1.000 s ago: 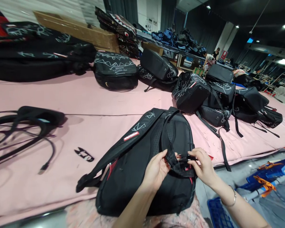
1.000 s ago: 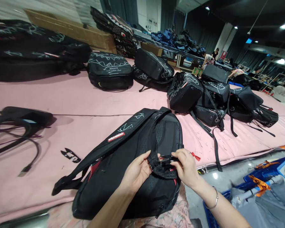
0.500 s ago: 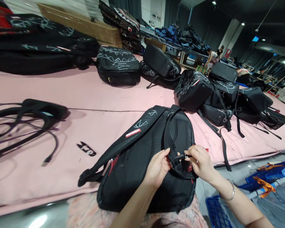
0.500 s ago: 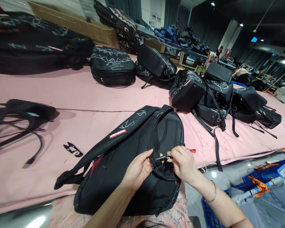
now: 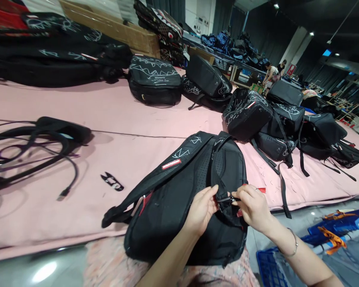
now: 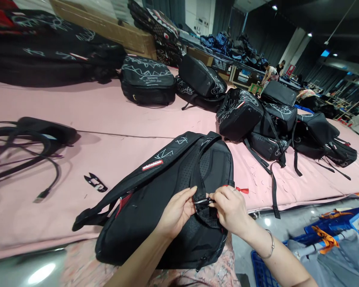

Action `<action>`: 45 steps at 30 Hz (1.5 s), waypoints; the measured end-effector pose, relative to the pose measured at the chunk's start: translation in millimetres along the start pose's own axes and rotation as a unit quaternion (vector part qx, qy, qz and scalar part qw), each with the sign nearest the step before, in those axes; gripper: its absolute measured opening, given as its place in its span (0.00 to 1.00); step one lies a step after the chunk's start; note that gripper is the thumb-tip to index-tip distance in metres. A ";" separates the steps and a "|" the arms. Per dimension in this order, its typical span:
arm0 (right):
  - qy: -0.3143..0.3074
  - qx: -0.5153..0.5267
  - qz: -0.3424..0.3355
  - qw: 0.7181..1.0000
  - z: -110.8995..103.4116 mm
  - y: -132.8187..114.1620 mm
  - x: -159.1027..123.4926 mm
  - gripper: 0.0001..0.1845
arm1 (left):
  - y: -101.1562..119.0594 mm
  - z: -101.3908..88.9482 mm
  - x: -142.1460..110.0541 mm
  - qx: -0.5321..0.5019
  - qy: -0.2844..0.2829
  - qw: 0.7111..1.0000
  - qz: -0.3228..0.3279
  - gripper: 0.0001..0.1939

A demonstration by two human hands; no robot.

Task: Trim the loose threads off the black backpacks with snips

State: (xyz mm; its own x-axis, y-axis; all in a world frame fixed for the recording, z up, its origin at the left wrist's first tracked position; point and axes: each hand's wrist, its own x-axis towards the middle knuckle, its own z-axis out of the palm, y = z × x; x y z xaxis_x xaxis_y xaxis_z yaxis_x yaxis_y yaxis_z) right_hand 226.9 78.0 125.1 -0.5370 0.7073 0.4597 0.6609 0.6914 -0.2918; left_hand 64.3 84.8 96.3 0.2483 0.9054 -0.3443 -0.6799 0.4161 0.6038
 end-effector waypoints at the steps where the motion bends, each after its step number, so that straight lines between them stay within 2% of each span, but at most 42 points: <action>1: 0.001 0.001 0.002 1.000 -0.2 -0.1 0.4 0.07 | 0.3 -0.5 -0.3 0.004 0.000 1.000 -0.001 0.13; 8: 0.048 0.027 0.021 0.998 -1.2 10.2 -2.2 0.07 | 2.7 -3.0 -0.5 0.006 0.022 1.000 -0.002 0.12; 19: 0.028 0.015 0.014 0.999 0.6 10.2 -4.1 0.08 | 1.0 -2.2 0.9 -0.003 0.027 1.000 -0.003 0.14; 27: 0.004 0.106 0.034 0.994 1.7 15.6 2.7 0.07 | 1.6 -2.0 0.5 0.008 0.014 1.000 -0.006 0.15; 35: 0.001 0.052 -0.041 0.998 6.0 20.4 0.1 0.09 | -2.9 -4.0 2.7 0.021 -0.015 1.000 -0.017 0.16; 38: -0.005 0.103 -0.013 0.995 10.9 18.5 1.4 0.07 | -3.3 -1.8 2.1 0.017 -0.020 1.000 -0.016 0.15; 40: 0.014 0.222 0.057 0.973 15.5 16.6 2.2 0.06 | -2.6 -1.2 1.4 0.019 -0.024 0.999 -0.019 0.14; 43: 0.067 0.417 0.160 0.892 19.0 15.3 2.9 0.09 | -1.9 -2.4 1.1 0.030 -0.028 0.999 -0.036 0.13; 44: 0.078 0.437 0.177 0.878 18.2 15.6 2.9 0.09 | -1.8 -3.2 1.2 0.034 -0.028 0.998 -0.038 0.13; 45: 0.078 0.427 0.183 0.882 16.4 16.2 2.7 0.09 | -1.8 -4.0 1.4 0.037 -0.028 0.998 -0.036 0.13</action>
State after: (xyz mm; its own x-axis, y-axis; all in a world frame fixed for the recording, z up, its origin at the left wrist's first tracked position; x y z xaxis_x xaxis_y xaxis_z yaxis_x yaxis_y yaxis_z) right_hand 227.5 93.6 107.9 -0.2466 0.9235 0.2940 0.1040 0.3268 -0.9393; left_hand 63.0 85.1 91.9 0.3350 0.8753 -0.3488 -0.6069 0.4836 0.6307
